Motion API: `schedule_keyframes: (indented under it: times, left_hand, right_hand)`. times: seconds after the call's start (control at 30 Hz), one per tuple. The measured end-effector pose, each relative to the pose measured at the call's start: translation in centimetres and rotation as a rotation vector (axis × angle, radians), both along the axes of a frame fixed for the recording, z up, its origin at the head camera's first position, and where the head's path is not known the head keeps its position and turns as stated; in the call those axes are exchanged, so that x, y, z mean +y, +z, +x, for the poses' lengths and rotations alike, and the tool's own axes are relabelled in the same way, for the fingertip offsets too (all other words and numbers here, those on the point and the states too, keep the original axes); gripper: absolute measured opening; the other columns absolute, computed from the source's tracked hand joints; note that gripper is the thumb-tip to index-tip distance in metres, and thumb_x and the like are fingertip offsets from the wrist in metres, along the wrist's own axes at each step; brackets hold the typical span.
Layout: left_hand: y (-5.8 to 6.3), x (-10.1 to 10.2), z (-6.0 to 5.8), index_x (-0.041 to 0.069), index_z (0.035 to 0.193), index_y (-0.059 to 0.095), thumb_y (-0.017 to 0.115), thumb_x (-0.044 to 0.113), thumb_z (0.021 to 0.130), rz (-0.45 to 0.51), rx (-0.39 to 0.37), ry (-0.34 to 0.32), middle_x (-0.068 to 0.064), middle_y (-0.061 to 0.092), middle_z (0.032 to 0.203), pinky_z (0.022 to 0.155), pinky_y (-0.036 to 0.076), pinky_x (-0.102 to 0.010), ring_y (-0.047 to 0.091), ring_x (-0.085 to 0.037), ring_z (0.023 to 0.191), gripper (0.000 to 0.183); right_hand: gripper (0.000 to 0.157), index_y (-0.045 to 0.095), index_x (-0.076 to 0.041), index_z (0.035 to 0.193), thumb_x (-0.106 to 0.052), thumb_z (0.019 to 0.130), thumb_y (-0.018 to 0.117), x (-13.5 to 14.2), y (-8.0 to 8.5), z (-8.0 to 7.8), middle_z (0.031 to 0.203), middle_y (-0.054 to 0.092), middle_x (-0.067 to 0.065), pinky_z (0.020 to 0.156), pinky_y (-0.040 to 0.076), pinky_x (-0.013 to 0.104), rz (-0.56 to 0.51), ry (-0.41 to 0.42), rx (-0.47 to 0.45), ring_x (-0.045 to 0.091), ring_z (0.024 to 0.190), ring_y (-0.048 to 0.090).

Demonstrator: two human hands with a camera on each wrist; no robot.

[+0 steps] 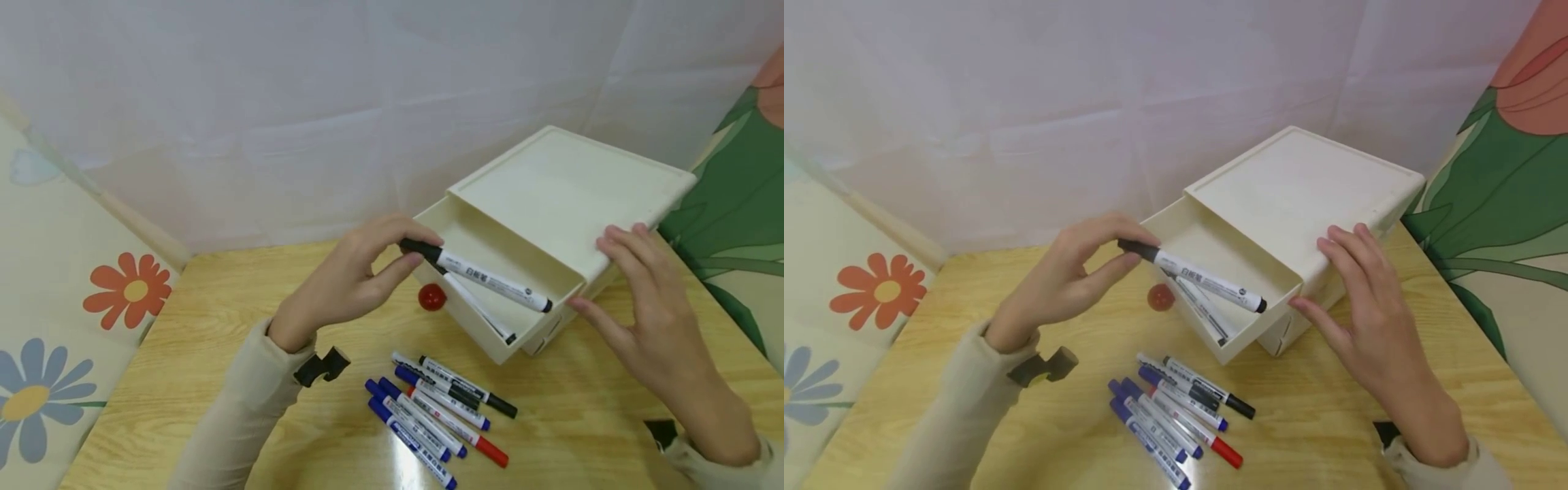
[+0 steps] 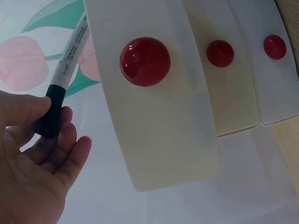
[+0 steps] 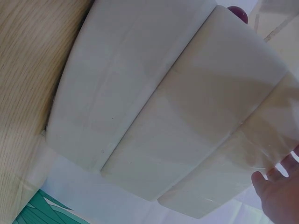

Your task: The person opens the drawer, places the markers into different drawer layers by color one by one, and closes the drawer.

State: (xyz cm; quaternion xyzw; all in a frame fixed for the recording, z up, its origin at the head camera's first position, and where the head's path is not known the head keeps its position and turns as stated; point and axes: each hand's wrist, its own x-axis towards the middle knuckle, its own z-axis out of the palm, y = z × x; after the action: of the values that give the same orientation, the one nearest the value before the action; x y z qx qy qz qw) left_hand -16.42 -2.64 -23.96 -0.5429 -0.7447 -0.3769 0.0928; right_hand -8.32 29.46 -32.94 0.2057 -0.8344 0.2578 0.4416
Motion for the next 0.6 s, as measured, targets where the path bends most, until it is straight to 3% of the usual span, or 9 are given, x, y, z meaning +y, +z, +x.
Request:
schedule_keyframes:
  times: [0.27, 0.5, 0.6]
  left_hand:
    - [-0.2, 0.8, -0.8, 0.001, 0.120, 0.063, 0.054, 0.002, 0.098, -0.080, -0.043, 0.025, -0.009, 0.069, 0.115, 0.092, 0.052, -0.027, 0.064, -0.013, 0.102, 0.024]
    - [-0.4, 1.8, -1.2, 0.003, 0.119, 0.064, 0.054, 0.004, 0.099, -0.158, -0.070, 0.037, -0.007, 0.067, 0.111, 0.083, 0.052, -0.026, 0.060, -0.013, 0.096, 0.022]
    - [-0.5, 2.3, -1.3, 0.004, 0.119, 0.064, 0.054, 0.005, 0.099, -0.189, -0.083, 0.040, -0.006, 0.067, 0.112, 0.086, 0.052, -0.025, 0.060, -0.013, 0.099, 0.022]
  right_hand:
    - [0.083, 0.052, 0.014, 0.129, -0.061, 0.094, 0.050, 0.1, 0.0, 0.0, 0.134, 0.050, 0.034, 0.125, 0.023, 0.039, 0.019, -0.004, -0.013, 0.037, 0.144, 0.036]
    - [0.084, 0.052, 0.015, 0.128, -0.061, 0.094, 0.050, 0.1, 0.0, 0.1, 0.133, 0.050, 0.034, 0.125, 0.023, 0.039, 0.023, -0.004, -0.011, 0.036, 0.144, 0.036]
    - [0.084, 0.052, 0.015, 0.128, -0.061, 0.094, 0.050, 0.1, 0.0, 0.1, 0.133, 0.050, 0.035, 0.125, 0.023, 0.040, 0.022, -0.002, -0.009, 0.036, 0.144, 0.036]
